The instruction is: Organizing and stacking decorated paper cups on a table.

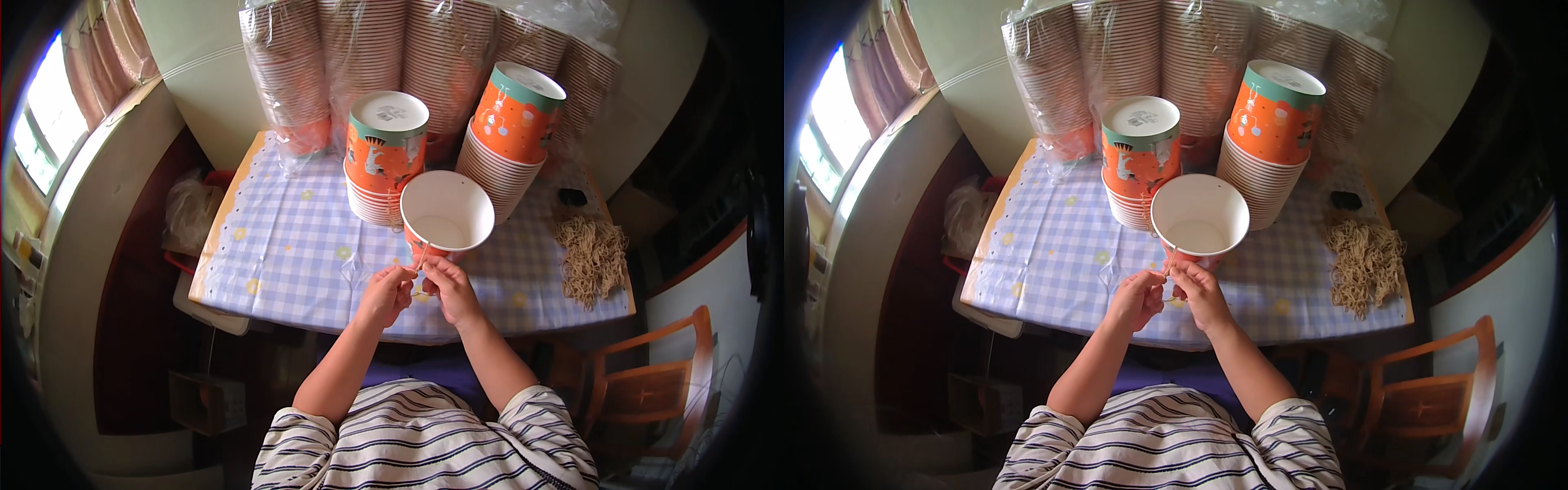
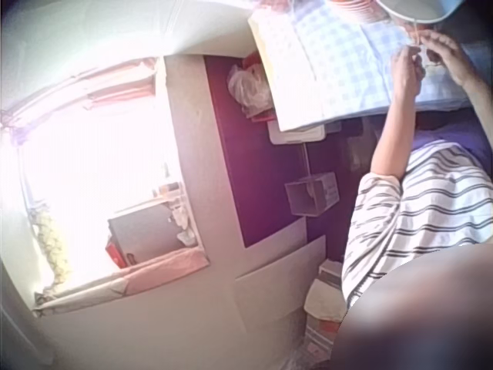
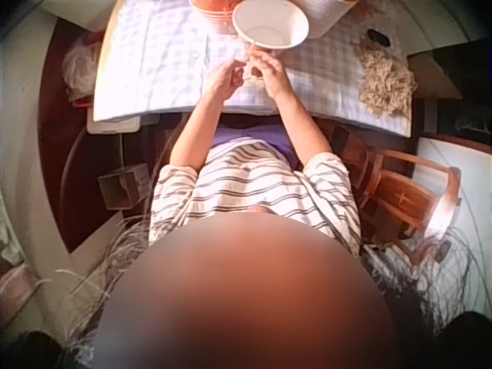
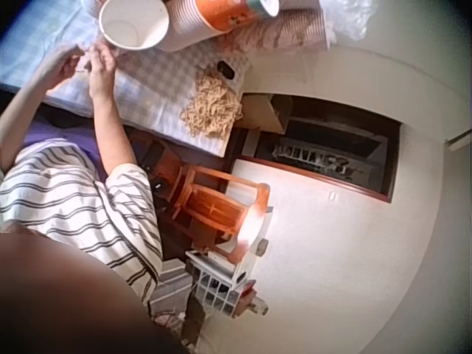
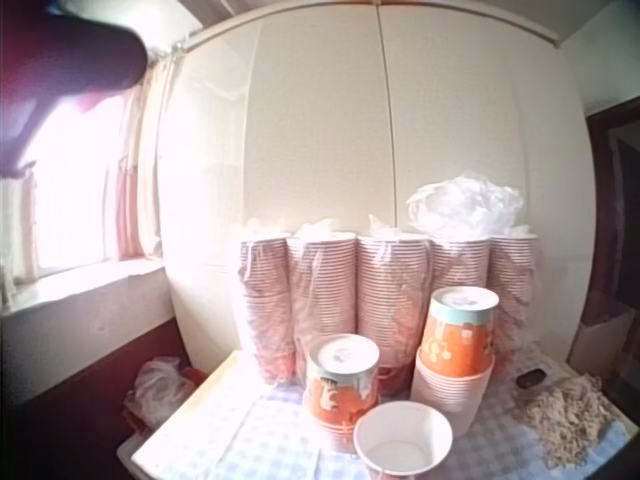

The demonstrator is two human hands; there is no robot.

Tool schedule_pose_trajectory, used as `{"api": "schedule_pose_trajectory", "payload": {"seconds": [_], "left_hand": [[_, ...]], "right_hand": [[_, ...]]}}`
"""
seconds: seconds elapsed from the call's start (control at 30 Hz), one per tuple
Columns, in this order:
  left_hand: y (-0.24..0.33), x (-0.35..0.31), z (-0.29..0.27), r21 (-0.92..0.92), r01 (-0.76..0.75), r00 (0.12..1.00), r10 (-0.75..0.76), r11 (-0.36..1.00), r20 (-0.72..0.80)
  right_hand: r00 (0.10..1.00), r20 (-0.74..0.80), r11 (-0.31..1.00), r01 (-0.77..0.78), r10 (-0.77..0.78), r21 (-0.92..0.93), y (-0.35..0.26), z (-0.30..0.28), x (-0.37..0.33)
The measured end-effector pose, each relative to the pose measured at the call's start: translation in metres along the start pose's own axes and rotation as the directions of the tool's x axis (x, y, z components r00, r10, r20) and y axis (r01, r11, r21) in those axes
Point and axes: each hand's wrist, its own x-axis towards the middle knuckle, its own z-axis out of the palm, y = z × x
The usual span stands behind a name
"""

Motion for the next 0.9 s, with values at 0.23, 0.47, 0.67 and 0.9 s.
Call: {"api": "schedule_pose_trajectory", "payload": {"seconds": [0.23,0.47,0.67,0.9], "left_hand": [[0.0007,-0.0014,0.0001,0.031,0.018,1.000,-0.019,0.999,0.024],[0.0022,-0.0014,0.0022,0.100,-0.018,0.999,0.013,0.995,0.051],[-0.0022,-0.0015,0.0016,0.280,-0.314,0.949,0.303,0.907,0.082],[-0.0045,-0.0030,0.0022,0.476,-0.417,0.908,0.385,0.775,0.168]], "right_hand": [[0.998,-0.036,0.988,-0.036,0.042,0.152,0.0041,-0.0005,0.0038],[0.995,-0.074,0.984,-0.047,0.061,0.174,0.0038,-0.0041,0.0028],[0.994,-0.103,0.990,-0.028,0.042,0.136,0.0034,-0.0042,0.0026],[0.989,-0.134,0.985,-0.042,0.065,0.168,0.0051,-0.0030,0.0023]]}}
